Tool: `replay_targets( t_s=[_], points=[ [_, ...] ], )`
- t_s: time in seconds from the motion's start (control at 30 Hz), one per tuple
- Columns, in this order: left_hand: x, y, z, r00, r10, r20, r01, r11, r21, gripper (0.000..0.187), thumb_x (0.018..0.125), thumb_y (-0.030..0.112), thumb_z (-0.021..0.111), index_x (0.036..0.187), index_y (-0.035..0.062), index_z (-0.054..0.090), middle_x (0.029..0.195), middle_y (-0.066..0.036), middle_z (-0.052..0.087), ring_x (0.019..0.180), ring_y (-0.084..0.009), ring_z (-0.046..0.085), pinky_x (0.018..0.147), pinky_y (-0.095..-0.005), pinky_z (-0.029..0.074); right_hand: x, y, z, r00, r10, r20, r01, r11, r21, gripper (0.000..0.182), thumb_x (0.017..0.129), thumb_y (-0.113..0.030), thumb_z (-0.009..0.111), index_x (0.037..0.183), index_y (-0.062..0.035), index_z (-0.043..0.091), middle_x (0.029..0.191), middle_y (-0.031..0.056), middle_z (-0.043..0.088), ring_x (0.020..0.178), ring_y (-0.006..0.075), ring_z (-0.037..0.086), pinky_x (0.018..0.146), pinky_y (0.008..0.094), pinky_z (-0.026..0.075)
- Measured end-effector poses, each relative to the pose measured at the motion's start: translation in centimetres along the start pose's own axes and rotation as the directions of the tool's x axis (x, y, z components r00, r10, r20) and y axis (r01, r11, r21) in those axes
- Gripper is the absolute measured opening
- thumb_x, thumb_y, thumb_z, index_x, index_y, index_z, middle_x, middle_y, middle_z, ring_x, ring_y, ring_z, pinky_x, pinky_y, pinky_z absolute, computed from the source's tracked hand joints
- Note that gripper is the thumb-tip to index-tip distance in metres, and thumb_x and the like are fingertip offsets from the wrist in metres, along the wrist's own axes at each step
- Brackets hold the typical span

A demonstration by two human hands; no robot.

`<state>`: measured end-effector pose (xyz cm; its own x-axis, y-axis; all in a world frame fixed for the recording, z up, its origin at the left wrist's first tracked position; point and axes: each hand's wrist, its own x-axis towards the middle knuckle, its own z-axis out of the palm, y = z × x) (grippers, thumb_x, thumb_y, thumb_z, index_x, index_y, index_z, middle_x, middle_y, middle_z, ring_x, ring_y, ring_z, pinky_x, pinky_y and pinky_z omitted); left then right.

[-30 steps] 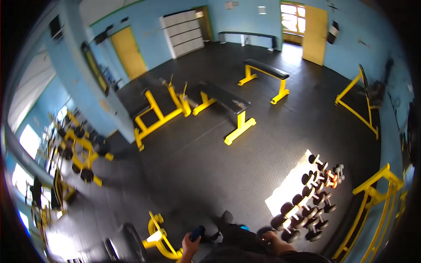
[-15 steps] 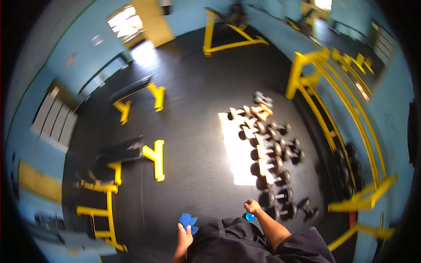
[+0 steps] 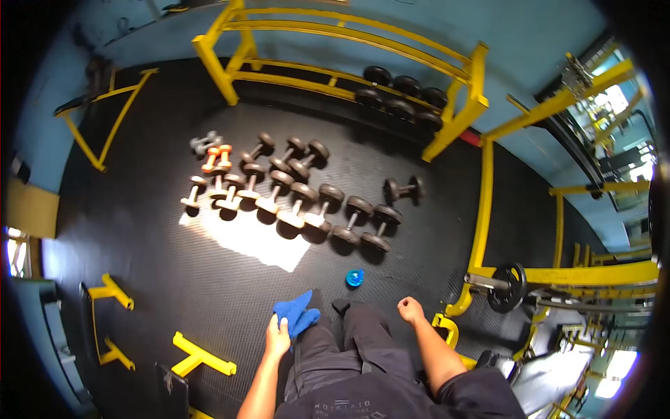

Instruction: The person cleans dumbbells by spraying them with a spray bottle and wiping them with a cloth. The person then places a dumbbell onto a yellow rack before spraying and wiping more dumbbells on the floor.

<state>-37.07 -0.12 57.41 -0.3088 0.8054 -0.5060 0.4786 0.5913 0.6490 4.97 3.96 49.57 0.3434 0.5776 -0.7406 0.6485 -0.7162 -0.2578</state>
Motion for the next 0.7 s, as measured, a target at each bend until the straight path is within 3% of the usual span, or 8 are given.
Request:
replay_targets(
  t_s=[0.1, 0.27, 0.33, 0.4, 0.43, 0.5, 0.57, 0.7],
  points=[
    [4.0, 0.5, 2.0, 0.982, 0.079, 0.170, -0.083, 0.996, 0.020, 0.047, 0.099, 0.029, 0.054, 0.133, -0.0021, 0.051, 0.125, -0.029, 0.060, 0.118, -0.0422, 0.058, 0.100, -0.0452, 0.045, -2.5, 3.6, 2.4, 0.996, 0.047, -0.073, -0.037, 0.989, 0.142, 0.016, 0.086, -0.020, 0.064, 0.092, -0.0059, 0.067, 0.086, 0.0069, 0.070, 0.081, 0.0183, 0.066, 0.076, 0.0335, 0.052],
    [8.0, 2.2, 7.2, 0.944, 0.170, 0.282, -0.203, 0.975, 0.091, 0.044, 0.095, 0.028, 0.059, 0.129, 0.0012, 0.054, 0.120, -0.028, 0.060, 0.113, -0.0437, 0.059, 0.096, -0.0474, 0.047, -3.0, 8.7, 7.5, 0.995, 0.071, -0.073, -0.033, 0.906, 0.422, 0.009, 0.089, -0.011, 0.063, 0.095, -0.0036, 0.063, 0.074, 0.0000, 0.062, 0.063, 0.0088, 0.058, 0.060, 0.0259, 0.049],
    [9.8, 2.1, 9.8, 0.925, 0.236, 0.297, -0.281, 0.952, 0.120, 0.041, 0.094, 0.028, 0.060, 0.126, 0.0025, 0.056, 0.117, -0.027, 0.060, 0.109, -0.0440, 0.060, 0.094, -0.0481, 0.047, -2.6, 8.5, 8.0, 0.992, 0.102, -0.076, -0.065, 0.921, 0.383, 0.015, 0.089, -0.013, 0.065, 0.101, -0.0036, 0.065, 0.080, 0.0017, 0.066, 0.070, 0.0099, 0.061, 0.068, 0.0265, 0.051],
    [11.9, 1.9, 12.8, 0.932, 0.266, 0.248, -0.336, 0.889, 0.311, 0.035, 0.092, 0.026, 0.062, 0.119, 0.0046, 0.059, 0.109, -0.023, 0.055, 0.098, -0.0423, 0.060, 0.089, -0.0483, 0.048, -0.5, 7.6, 7.6, 0.990, 0.119, -0.079, -0.083, 0.929, 0.361, 0.018, 0.089, -0.014, 0.066, 0.104, -0.0036, 0.065, 0.083, 0.0028, 0.068, 0.074, 0.0106, 0.063, 0.073, 0.0269, 0.052],
    [13.4, 1.7, 14.6, 0.937, 0.286, 0.203, -0.340, 0.883, 0.324, 0.028, 0.092, 0.026, 0.062, 0.111, 0.0053, 0.061, 0.106, -0.021, 0.051, 0.091, -0.0408, 0.060, 0.086, -0.0472, 0.049, 1.6, 8.3, 8.7, 0.992, 0.088, -0.084, -0.052, 0.931, 0.362, 0.020, 0.089, -0.014, 0.067, 0.105, -0.0037, 0.066, 0.087, 0.0037, 0.069, 0.078, 0.0116, 0.065, 0.077, 0.0273, 0.052],
    [17.0, 1.1, 17.6, 0.924, 0.280, 0.261, -0.354, 0.884, 0.305, 0.025, 0.091, 0.025, 0.063, 0.104, 0.0031, 0.064, 0.106, -0.021, 0.053, 0.092, -0.0393, 0.060, 0.085, -0.0455, 0.049, 5.5, 8.5, 9.8, 0.997, 0.056, -0.056, -0.034, 0.944, 0.329, 0.024, 0.088, -0.015, 0.068, 0.108, -0.0025, 0.065, 0.094, 0.0060, 0.071, 0.086, 0.0144, 0.067, 0.082, 0.0290, 0.053],
    [20.4, 0.5, 20.8, 0.888, 0.352, 0.296, -0.433, 0.856, 0.283, 0.026, 0.092, 0.025, 0.063, 0.096, -0.0004, 0.068, 0.096, -0.017, 0.058, 0.090, -0.0366, 0.062, 0.082, -0.0445, 0.049, 10.5, 9.4, 11.3, 0.993, -0.055, -0.104, 0.089, 0.929, 0.359, 0.027, 0.086, -0.019, 0.069, 0.108, -0.0038, 0.065, 0.096, 0.0097, 0.068, 0.083, 0.0206, 0.066, 0.082, 0.0342, 0.053],
    [25.9, -1.4, 26.9, 0.851, 0.392, 0.350, -0.500, 0.807, 0.313, 0.030, 0.094, 0.027, 0.061, 0.104, 0.0002, 0.068, 0.092, -0.020, 0.065, 0.088, -0.0377, 0.064, 0.081, -0.0440, 0.051, 20.8, 8.7, 12.8, 0.949, -0.242, -0.200, 0.294, 0.911, 0.290, 0.031, 0.084, -0.019, 0.071, 0.109, -0.0033, 0.064, 0.096, 0.0109, 0.065, 0.086, 0.0228, 0.063, 0.081, 0.0366, 0.052]
  ],
)
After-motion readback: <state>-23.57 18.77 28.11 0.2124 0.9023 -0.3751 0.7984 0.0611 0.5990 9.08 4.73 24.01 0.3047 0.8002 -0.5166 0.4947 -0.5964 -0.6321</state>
